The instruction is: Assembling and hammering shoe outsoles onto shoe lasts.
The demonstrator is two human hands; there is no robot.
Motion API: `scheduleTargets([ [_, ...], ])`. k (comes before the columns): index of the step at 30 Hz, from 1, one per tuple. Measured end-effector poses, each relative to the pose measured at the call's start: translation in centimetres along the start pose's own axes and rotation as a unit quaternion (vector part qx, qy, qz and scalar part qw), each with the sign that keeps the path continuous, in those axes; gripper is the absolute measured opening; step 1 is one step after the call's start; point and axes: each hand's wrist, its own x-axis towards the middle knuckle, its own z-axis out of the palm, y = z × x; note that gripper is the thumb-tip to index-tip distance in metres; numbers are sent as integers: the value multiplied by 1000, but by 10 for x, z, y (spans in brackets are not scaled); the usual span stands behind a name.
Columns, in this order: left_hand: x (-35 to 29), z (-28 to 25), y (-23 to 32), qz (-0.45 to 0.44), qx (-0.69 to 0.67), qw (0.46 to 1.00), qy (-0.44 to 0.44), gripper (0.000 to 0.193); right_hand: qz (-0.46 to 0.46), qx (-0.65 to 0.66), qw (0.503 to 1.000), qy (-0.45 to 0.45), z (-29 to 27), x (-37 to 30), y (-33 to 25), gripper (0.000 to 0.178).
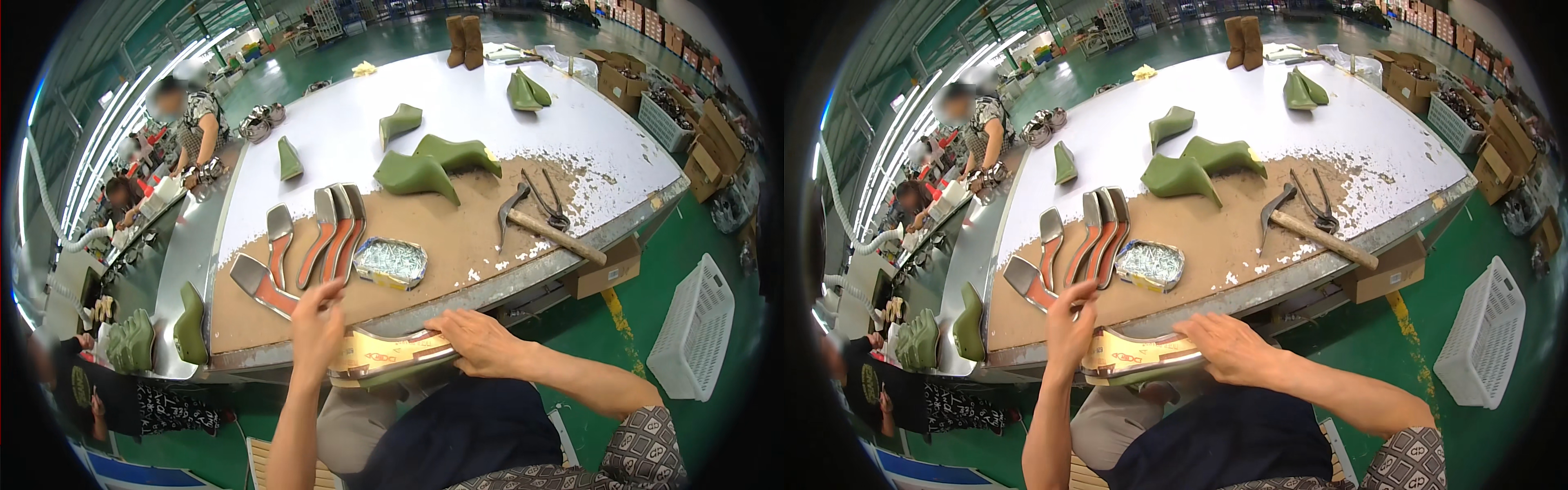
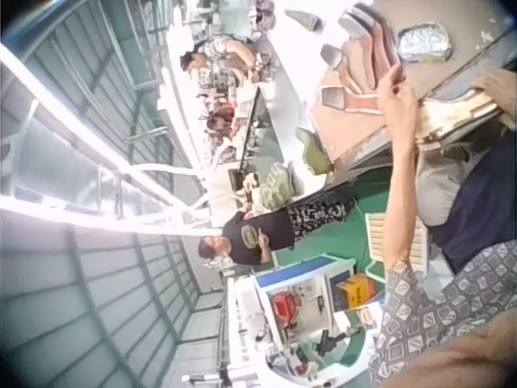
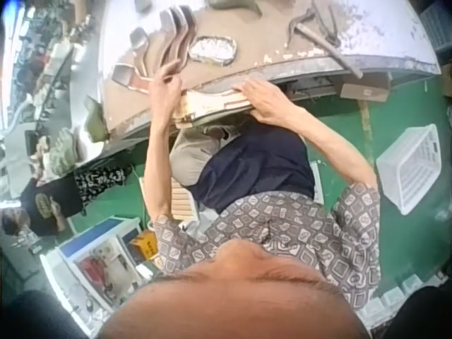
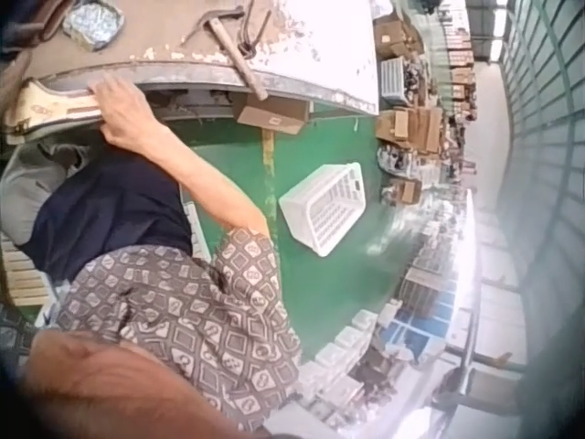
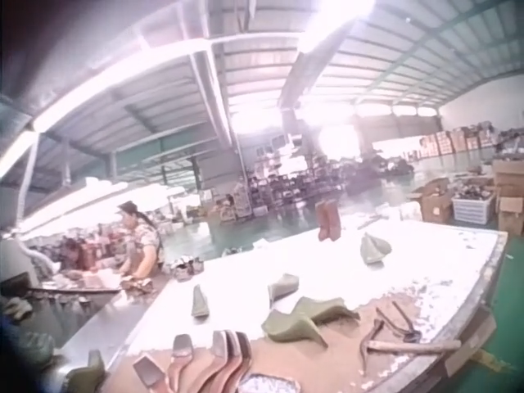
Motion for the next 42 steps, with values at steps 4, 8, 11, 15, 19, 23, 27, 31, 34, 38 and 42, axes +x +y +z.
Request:
scheduleTargets([
  [4,79,63,1,-21,165,974,-152,27,2,8,1000,-1,3,-3,5,57],
  [8,98,82,4,-55,269,936,-221,22,8,9,1000,7,8,-2,2,56],
  [11,98,81,-6,-45,217,957,-188,18,23,-3,1000,2,6,-2,-2,54],
  [15,96,73,-7,-15,94,987,-128,21,10,-10,1000,0,4,-2,1,52],
  [19,84,61,23,-92,-72,989,-96,15,3,-22,1000,-7,6,-4,5,64],
  [23,23,34,77,-40,-95,991,-86,8,9,-30,999,-2,2,-2,1,49],
  [27,-31,41,101,30,-37,994,-99,8,0,53,998,-17,-9,-5,5,62],
  [31,-38,46,78,43,-15,991,-122,21,134,-102,983,75,-63,-20,39,56],
  [34,-35,52,84,50,38,984,-166,12,221,-374,894,113,-99,-58,99,43],
  [38,-36,54,89,-152,-38,964,-213,8,207,-349,912,61,-121,-74,119,44],
  [42,-31,55,87,46,70,978,-192,11,245,-391,886,-46,-135,-61,109,45],
])
